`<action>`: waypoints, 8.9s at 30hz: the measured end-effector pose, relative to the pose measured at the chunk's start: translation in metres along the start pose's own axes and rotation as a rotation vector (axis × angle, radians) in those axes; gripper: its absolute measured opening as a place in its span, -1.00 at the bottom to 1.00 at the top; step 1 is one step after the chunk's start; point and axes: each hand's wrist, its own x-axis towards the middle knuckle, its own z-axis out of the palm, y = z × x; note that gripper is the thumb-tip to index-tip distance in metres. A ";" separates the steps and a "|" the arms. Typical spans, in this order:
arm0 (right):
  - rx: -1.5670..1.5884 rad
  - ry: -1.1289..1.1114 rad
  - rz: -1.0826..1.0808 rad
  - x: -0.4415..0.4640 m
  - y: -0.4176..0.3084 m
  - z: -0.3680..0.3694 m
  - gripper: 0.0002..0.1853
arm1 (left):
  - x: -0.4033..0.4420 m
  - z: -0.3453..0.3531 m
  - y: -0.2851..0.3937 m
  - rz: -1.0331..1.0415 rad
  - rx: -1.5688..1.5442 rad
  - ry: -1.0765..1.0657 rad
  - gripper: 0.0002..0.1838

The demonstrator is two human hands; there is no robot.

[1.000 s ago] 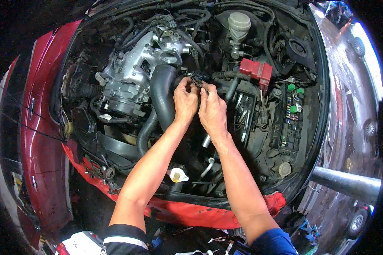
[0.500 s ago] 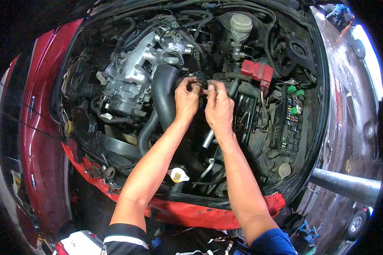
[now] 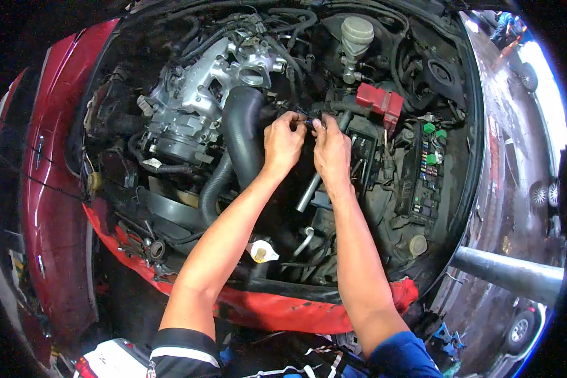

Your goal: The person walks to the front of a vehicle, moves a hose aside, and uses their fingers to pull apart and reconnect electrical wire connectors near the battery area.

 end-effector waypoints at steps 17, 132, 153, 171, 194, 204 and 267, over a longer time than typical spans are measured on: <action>-0.197 0.101 0.114 0.020 0.046 -0.031 -0.72 | 0.016 0.000 -0.014 -0.255 -0.464 0.007 -0.83; 0.792 -0.304 0.346 0.045 0.042 0.012 -0.75 | -0.005 0.008 -0.008 -0.395 0.029 0.064 -0.64; 0.866 -0.239 0.568 0.043 0.039 0.009 -0.75 | -0.006 0.010 -0.001 -0.126 0.277 0.122 -0.65; 0.956 -0.364 0.609 0.051 0.078 0.032 -0.70 | -0.005 0.009 -0.002 -0.082 0.347 0.044 -0.67; 0.996 -0.311 0.477 0.047 0.059 0.028 -0.69 | 0.004 0.007 -0.015 -0.320 -0.078 0.023 -0.74; 0.935 -0.254 0.533 0.047 0.049 0.021 -0.69 | -0.007 0.009 -0.012 0.073 0.187 0.136 -0.74; 0.831 -0.132 0.336 0.044 0.044 0.034 -0.71 | -0.004 0.006 0.000 0.308 0.522 0.172 -0.78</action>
